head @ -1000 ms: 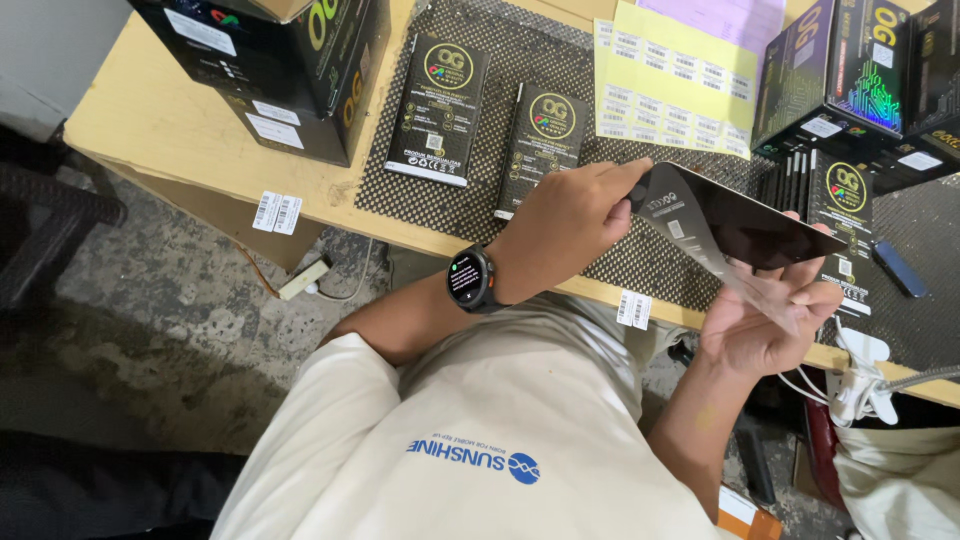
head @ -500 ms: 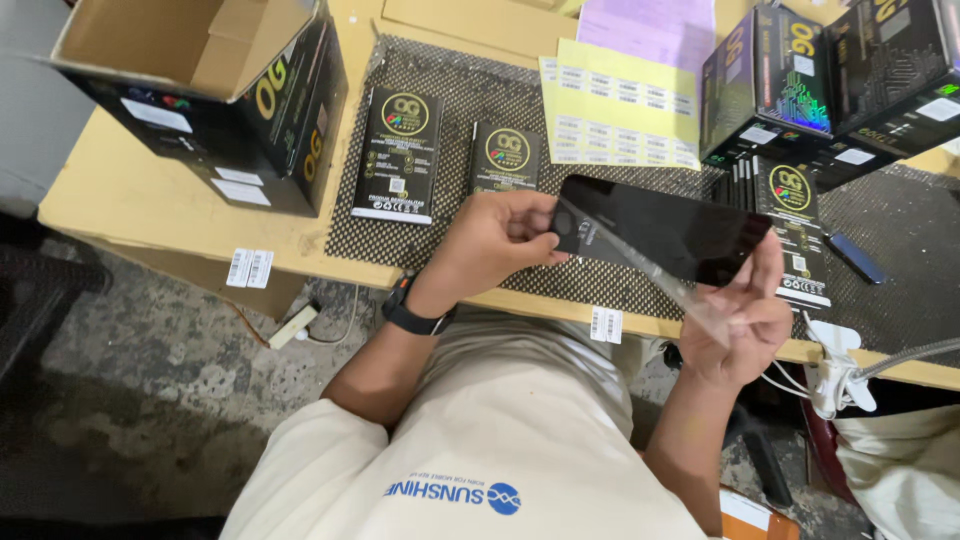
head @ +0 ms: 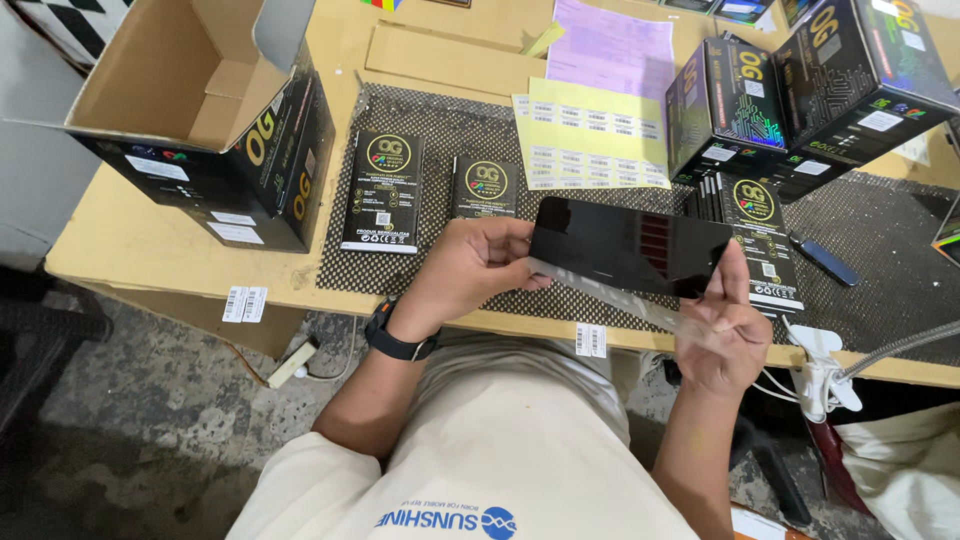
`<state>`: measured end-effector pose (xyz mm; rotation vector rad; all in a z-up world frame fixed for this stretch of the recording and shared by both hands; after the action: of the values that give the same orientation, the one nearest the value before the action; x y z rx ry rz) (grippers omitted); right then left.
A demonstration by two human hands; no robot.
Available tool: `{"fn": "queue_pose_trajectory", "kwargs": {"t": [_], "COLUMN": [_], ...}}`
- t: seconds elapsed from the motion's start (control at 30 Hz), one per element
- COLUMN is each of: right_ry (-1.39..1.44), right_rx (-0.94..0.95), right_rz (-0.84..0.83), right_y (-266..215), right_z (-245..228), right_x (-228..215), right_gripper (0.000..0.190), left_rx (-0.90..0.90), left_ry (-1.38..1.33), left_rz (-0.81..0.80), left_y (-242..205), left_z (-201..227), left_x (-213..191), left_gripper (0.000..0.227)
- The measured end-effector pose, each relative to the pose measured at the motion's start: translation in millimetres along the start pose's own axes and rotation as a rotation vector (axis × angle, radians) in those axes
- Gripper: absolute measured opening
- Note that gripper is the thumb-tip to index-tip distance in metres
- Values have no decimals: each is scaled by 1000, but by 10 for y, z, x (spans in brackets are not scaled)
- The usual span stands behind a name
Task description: The person removes a black rectangular electronic component from a plastic sleeve, inspects both sides, and places it into a black box labeled OG. The person repeats this process with a second component, then stacks the boxes and places them into a larger cardboard shipping box.
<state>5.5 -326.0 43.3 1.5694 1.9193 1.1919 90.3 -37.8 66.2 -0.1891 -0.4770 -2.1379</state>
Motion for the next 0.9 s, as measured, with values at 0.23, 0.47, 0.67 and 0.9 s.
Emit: {"fn": "queue_pose_trajectory", "kwargs": {"t": [0.23, 0.47, 0.67, 0.9], "right_ry": [-5, -4, -11, -64], "right_rx": [33, -9, 7, 38], "right_rz": [11, -54, -51, 9], "right_y": [51, 71, -2, -153], "right_z": [50, 11, 37, 195], "right_x": [9, 73, 121, 53], "right_gripper": [18, 7, 3, 13], "left_rx": [26, 68, 98, 72], "left_ry": [49, 8, 0, -24], "left_rz": [7, 24, 16, 77], "left_y": [-29, -31, -49, -145], "left_z": [-12, 36, -28, -89], "left_x": [-52, -86, -170, -237], "left_gripper": [37, 34, 36, 31]}}
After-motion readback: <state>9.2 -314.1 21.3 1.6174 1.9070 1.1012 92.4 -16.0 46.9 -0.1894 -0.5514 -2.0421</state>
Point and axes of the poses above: each hand's wrist, its own y-axis towards the middle knuckle, its own x-axis out of the palm, z = x × y, the point moved 8 cm from there along y, towards the middle knuckle, and after that the axes turned 3 degrees about -z, right-handed, at the moved point
